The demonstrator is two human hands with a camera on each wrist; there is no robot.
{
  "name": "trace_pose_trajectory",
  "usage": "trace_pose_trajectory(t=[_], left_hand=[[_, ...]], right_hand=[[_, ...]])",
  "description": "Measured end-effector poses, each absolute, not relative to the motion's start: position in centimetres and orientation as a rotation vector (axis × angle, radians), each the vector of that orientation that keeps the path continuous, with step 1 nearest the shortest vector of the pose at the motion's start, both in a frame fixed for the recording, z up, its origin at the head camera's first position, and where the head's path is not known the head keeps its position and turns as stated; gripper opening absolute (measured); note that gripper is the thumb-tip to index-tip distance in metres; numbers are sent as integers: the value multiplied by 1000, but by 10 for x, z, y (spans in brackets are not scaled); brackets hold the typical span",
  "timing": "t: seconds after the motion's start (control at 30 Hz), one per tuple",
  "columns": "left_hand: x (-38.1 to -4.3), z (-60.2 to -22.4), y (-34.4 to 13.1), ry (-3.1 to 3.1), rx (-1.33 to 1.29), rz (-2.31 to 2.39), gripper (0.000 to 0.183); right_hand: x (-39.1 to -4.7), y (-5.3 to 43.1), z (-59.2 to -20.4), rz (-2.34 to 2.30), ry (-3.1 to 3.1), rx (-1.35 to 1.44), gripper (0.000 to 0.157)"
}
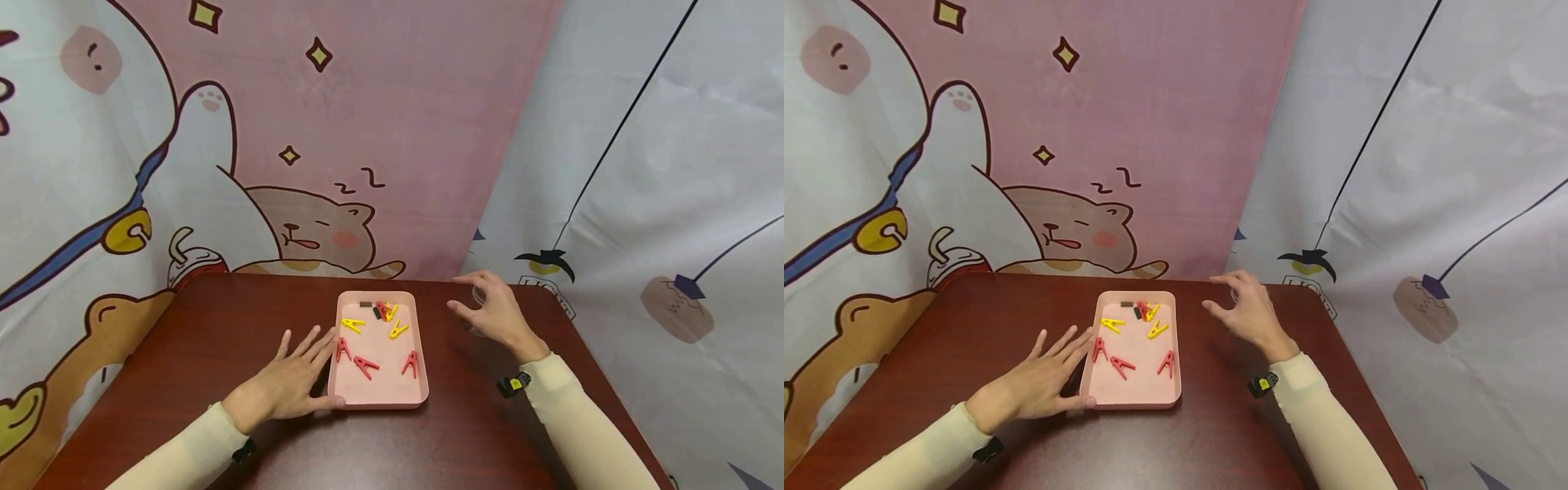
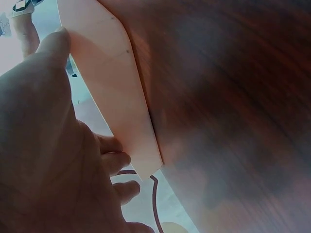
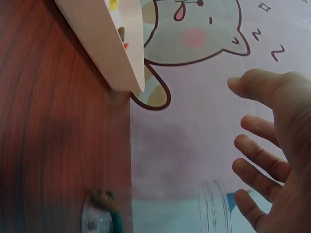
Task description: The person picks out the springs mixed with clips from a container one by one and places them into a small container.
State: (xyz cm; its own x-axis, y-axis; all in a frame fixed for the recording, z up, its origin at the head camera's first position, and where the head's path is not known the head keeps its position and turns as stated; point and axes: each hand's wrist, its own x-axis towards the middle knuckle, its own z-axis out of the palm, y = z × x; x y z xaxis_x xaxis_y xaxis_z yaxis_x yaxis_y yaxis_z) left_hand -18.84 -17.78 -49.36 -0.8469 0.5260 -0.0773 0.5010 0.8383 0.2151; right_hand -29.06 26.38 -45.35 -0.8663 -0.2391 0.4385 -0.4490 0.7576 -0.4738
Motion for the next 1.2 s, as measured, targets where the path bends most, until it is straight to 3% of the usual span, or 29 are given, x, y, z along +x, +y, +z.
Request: trace_pose_trajectory(t=[0.93,1.2], left_hand=[[-187,-491,-179,2890,820,290,121],[-185,-490,-179,2888,824,296,122]], right_hand=[[-312,172,-454,524,-2813,836,51],[-322,146,-456,446,-2872,924,42]])
